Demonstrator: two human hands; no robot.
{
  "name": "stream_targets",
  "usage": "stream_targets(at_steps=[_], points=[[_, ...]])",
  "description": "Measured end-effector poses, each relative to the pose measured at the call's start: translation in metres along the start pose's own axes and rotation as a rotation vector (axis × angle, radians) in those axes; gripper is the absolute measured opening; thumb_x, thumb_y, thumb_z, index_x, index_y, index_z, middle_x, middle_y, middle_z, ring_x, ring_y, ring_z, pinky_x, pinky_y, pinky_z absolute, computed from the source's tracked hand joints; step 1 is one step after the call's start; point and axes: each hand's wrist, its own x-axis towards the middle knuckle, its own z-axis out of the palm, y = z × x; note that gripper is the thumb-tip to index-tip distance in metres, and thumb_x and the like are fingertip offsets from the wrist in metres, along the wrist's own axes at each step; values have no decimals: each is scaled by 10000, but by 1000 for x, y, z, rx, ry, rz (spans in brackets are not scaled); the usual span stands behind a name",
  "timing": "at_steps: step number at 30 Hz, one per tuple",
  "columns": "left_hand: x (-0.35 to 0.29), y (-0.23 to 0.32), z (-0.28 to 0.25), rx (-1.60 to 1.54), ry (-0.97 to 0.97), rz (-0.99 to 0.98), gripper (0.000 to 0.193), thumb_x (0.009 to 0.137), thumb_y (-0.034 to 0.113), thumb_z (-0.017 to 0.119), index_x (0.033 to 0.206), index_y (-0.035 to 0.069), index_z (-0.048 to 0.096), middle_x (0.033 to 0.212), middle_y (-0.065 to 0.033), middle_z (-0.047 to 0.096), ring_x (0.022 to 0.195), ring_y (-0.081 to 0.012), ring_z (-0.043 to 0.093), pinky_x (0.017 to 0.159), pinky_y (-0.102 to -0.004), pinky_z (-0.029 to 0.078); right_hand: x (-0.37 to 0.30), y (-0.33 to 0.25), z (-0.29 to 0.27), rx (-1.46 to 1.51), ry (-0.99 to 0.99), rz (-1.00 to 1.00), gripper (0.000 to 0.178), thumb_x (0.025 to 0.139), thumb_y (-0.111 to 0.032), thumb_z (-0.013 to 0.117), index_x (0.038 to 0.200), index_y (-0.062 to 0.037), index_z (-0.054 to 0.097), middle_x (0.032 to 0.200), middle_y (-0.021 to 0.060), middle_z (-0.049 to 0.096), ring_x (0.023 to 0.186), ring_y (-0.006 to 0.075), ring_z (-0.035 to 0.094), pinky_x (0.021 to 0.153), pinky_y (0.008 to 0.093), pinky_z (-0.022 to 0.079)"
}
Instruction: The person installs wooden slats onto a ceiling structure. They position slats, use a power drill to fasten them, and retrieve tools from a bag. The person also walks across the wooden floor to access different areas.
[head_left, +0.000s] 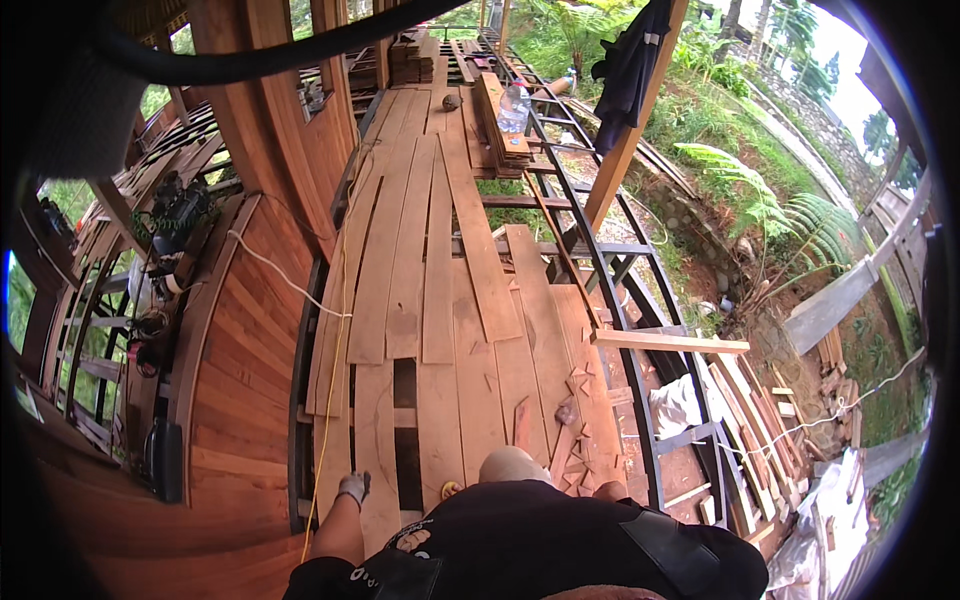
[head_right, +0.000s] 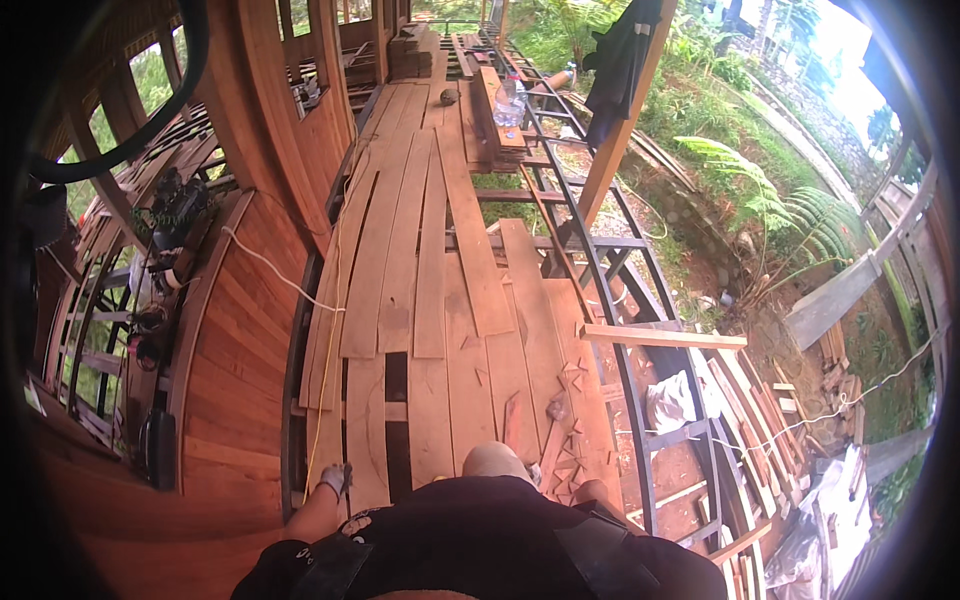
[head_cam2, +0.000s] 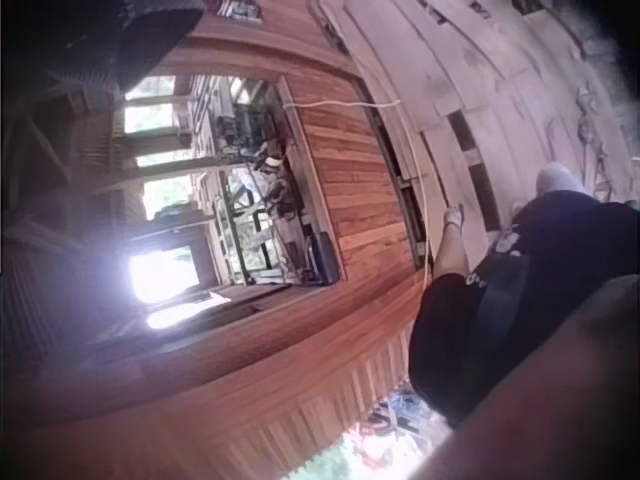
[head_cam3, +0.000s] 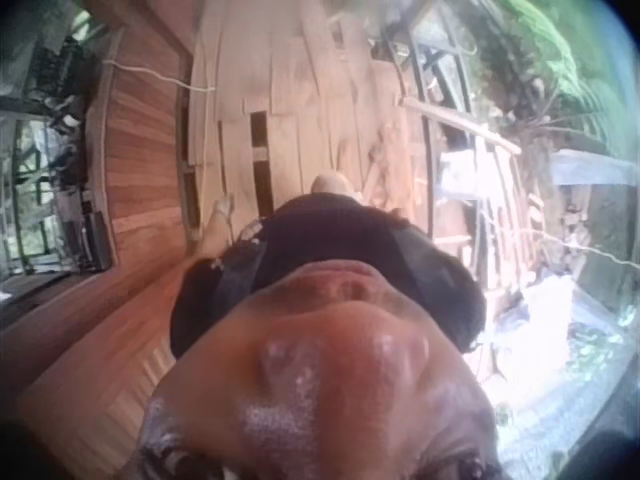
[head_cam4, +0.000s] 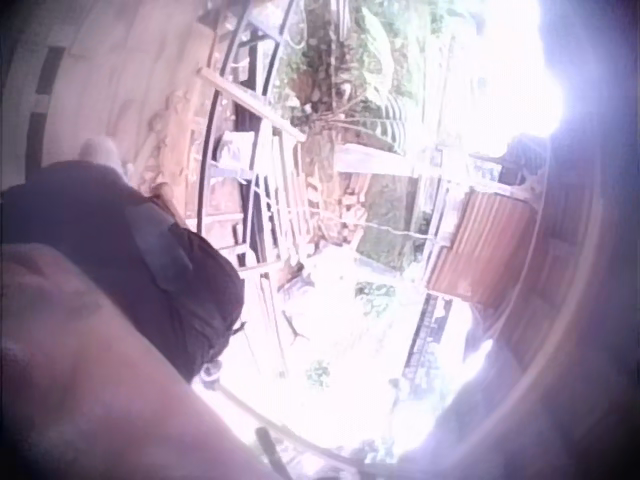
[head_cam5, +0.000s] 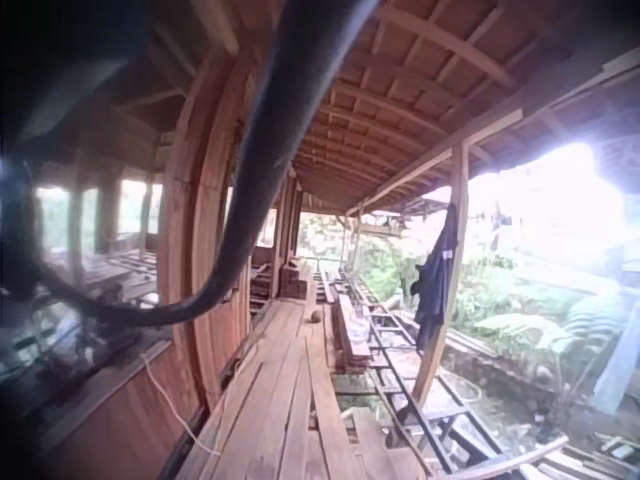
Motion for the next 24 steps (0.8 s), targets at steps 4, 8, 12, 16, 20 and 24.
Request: stream_targets(at_steps=[4,8,12,16,20,24], points=[[188,-120,-181,-1302,285,-434,215,978,278,575,1040,77,622,980,-81,622,897,-233,588,748,-333,518,71,-63,-64,168,19,171,293,779,-345,708,901,-87,774,921,141,749,881,299,723,770,403,562],[309,-187,-230,-1522,614,-434,249,997,291,536,888,80,609,712,-53,619,627,-249,591,620,-361,498,194,-124,-132,24,-86,74,252,800,-314,706,908,-98,776,920,115,755,858,273,725,715,400,557],[375,-214,-252,-1511,211,-563,331,968,394,551,878,88,637,742,-124,655,631,-263,637,591,-411,488,327,-172,-235,-297,-160,-122,211,822,-283,703,915,-109,777,919,90,760,835,246,727,661,397,552],[370,-225,-270,-1213,-257,-645,302,954,389,572,994,103,660,762,-123,676,618,-269,645,569,-410,487,454,-253,-380,-541,-81,-248,164,818,-237,705,897,-111,774,888,71,758,788,225,725,614,386,549],[357,-289,-229,-2011,-143,-1033,331,923,402,625,1007,88,684,780,-119,705,654,-306,680,625,-452,532,560,-450,-524,501,136,-47,125,739,-151,686,801,-61,748,718,98,716,649,235,700,581,350,531],[405,-374,-233,-1051,-200,-562,274,964,308,542,1065,84,664,891,-153,721,798,-352,697,733,-476,545,688,-560,-594,299,338,-400,149,741,-205,676,784,-94,766,730,128,715,653,277,695,622,405,533]])
